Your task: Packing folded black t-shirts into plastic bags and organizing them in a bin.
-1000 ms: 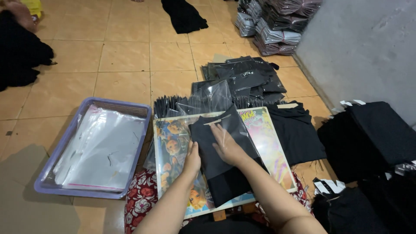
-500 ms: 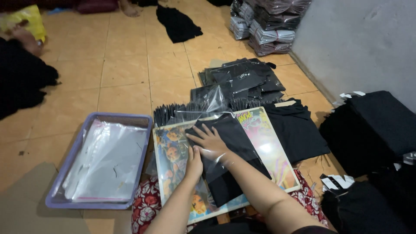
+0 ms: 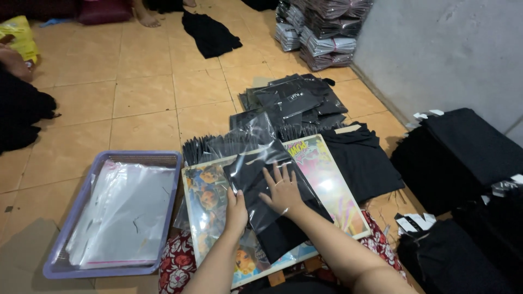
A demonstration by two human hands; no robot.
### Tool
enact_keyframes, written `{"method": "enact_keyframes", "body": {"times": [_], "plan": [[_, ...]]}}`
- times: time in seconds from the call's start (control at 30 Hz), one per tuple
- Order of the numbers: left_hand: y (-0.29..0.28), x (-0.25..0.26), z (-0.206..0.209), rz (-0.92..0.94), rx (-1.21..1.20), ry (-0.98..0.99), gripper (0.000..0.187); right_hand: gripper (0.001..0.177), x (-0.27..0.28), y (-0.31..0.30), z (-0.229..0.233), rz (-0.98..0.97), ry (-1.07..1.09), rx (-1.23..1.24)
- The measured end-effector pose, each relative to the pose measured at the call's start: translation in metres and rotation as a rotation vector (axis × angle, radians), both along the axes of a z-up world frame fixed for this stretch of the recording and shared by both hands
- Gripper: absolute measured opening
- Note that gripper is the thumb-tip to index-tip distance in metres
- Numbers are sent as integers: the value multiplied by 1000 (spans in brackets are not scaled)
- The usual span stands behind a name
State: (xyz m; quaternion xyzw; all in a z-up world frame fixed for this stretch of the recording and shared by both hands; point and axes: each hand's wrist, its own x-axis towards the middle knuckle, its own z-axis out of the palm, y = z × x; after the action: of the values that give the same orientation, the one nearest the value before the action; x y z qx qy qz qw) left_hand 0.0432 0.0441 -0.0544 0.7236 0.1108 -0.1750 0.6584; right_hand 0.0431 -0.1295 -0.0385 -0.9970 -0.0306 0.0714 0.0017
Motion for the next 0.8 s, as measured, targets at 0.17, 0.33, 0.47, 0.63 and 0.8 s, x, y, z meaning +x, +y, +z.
{"method": "enact_keyframes", "body": {"times": [0.17, 0.33, 0.47, 0.63, 0.8], "plan": [[-6, 2, -6, 24, 7, -9, 67, 77, 28, 10, -1, 157, -152, 20], [-6, 5, -10, 98, -36, -4, 66, 82, 28, 10, -32, 233, -392, 112], [-6, 2, -5, 106, -80, 16, 65, 82, -22, 1, -25, 102, -265, 122], [-8, 4, -26, 92, -71, 43, 68, 51, -27, -12, -53, 429, -404, 191], [-7, 8, -26, -3, 32, 19, 68, 69, 35, 13, -47, 507, -176, 205]]}}
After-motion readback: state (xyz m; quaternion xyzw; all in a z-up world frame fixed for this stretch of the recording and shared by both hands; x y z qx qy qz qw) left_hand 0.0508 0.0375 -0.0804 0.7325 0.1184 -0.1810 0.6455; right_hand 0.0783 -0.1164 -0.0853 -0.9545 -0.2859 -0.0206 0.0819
